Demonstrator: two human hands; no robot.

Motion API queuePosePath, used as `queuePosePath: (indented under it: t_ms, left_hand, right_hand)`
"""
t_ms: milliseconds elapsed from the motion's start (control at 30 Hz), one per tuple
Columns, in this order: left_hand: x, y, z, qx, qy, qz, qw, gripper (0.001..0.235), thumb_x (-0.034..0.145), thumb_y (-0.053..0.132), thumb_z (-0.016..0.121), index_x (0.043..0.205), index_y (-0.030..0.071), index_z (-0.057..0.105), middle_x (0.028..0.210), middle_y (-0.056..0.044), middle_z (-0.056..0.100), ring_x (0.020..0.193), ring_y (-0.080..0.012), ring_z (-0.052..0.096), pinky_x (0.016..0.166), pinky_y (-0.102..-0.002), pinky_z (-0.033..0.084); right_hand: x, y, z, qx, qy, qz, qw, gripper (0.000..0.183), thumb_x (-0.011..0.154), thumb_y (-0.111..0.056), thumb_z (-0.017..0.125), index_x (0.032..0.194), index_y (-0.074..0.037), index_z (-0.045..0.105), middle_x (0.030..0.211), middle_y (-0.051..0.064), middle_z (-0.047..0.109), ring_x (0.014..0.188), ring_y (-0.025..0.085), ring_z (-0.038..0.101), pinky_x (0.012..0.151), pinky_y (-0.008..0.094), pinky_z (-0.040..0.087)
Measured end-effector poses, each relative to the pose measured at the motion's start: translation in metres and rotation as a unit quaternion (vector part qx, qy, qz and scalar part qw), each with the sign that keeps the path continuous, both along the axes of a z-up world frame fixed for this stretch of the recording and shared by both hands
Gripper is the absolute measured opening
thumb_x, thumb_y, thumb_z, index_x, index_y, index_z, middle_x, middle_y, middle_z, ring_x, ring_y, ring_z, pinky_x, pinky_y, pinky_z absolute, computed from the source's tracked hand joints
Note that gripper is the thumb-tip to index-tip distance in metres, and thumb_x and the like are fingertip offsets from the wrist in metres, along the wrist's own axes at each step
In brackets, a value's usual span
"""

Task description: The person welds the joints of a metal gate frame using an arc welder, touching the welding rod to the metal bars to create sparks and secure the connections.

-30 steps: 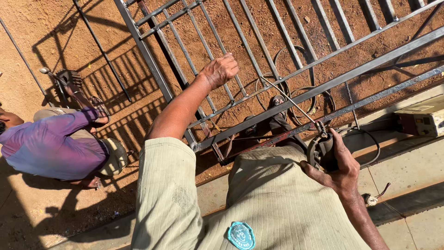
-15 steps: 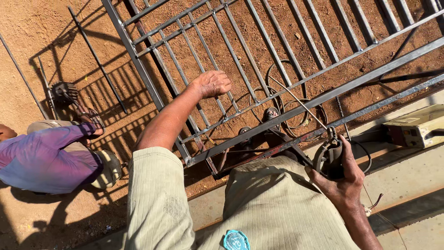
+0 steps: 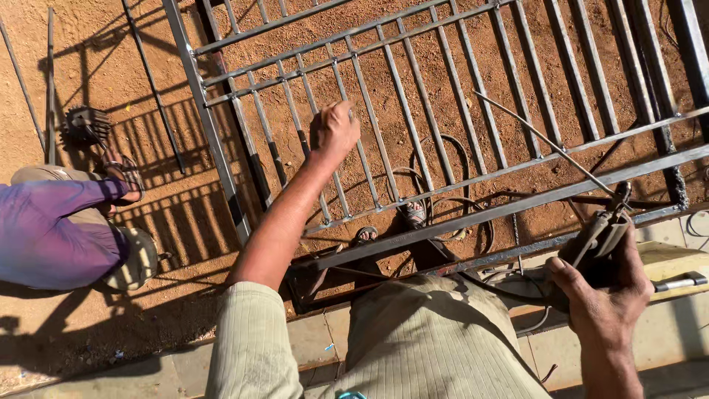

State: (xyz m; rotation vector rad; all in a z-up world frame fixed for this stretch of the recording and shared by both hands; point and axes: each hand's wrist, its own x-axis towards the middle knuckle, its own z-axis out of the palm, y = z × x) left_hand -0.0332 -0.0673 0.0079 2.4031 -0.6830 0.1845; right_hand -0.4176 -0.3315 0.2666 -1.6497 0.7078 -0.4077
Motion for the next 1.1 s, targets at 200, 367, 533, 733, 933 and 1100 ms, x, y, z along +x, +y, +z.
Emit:
queuePosePath:
  t_ms: [200,367,533,733,933,1100]
  left_hand:
    - [-0.032,-0.139,0.02,-0.002,0.256,0.215,0.942,0.036,0.087,0.038,0.078,0.071,0.009,0.064,0.063,-0.004,0.063,0.043,-0.0111,0.048,0.036,-0.031,0.042]
    - [-0.009,-0.17,-0.031,0.073,0.302,0.253,0.916,0.031,0.098,0.039,0.066,0.086,0.011,0.065,0.069,0.0,0.065,0.049,-0.0079,0.055,0.046,-0.025,0.048]
    - [0.015,-0.178,-0.102,0.108,0.345,0.269,0.893,0.033,0.098,0.04,0.061,0.113,0.01,0.059,0.068,0.001,0.06,0.046,-0.0056,0.052,0.036,-0.023,0.049]
    - [-0.006,-0.171,-0.131,-0.487,0.21,0.169,0.831,0.05,0.117,0.043,0.049,0.074,0.018,0.041,0.065,0.007,0.04,0.051,-0.0054,0.034,0.046,-0.021,0.037]
    - [-0.005,-0.172,-0.075,-0.381,0.093,0.159,0.906,0.024,0.101,0.021,0.064,0.081,0.014,0.053,0.071,0.001,0.053,0.054,-0.0089,0.047,0.042,-0.023,0.042]
    - [-0.005,-0.168,-0.05,-0.078,0.019,0.252,0.964,0.018,0.102,0.01,0.066,0.085,0.01,0.061,0.074,-0.004,0.067,0.056,-0.0122,0.062,0.041,-0.027,0.052]
  right_hand:
    - [0.072,-0.041,0.017,-0.031,0.085,0.069,0.993,0.082,0.078,-0.013,0.086,0.152,0.003,0.055,0.106,0.007,0.066,0.093,0.013,0.065,0.078,0.028,0.059]
    - [0.109,-0.066,0.004,-0.146,0.08,0.157,0.974,0.104,0.072,-0.024,0.086,0.161,0.005,0.041,0.127,0.011,0.067,0.109,0.017,0.067,0.095,0.033,0.058]
    - [0.134,-0.102,0.019,-0.099,0.072,0.144,0.982,0.091,0.08,-0.029,0.087,0.154,0.006,0.046,0.112,0.008,0.067,0.096,0.015,0.07,0.084,0.028,0.062]
    - [0.175,-0.107,0.013,-0.129,-0.02,0.208,0.969,0.08,0.091,-0.036,0.087,0.15,0.003,0.049,0.104,0.005,0.067,0.088,0.011,0.07,0.08,0.023,0.063]
    - [0.215,-0.083,-0.03,-0.227,-0.056,0.269,0.934,0.098,0.085,-0.037,0.086,0.162,0.001,0.039,0.108,0.009,0.069,0.088,0.016,0.071,0.078,0.027,0.064]
    - [0.233,-0.068,-0.053,-0.406,-0.012,0.322,0.855,0.106,0.076,-0.029,0.091,0.159,0.002,0.034,0.118,0.021,0.07,0.108,0.033,0.071,0.089,0.04,0.062]
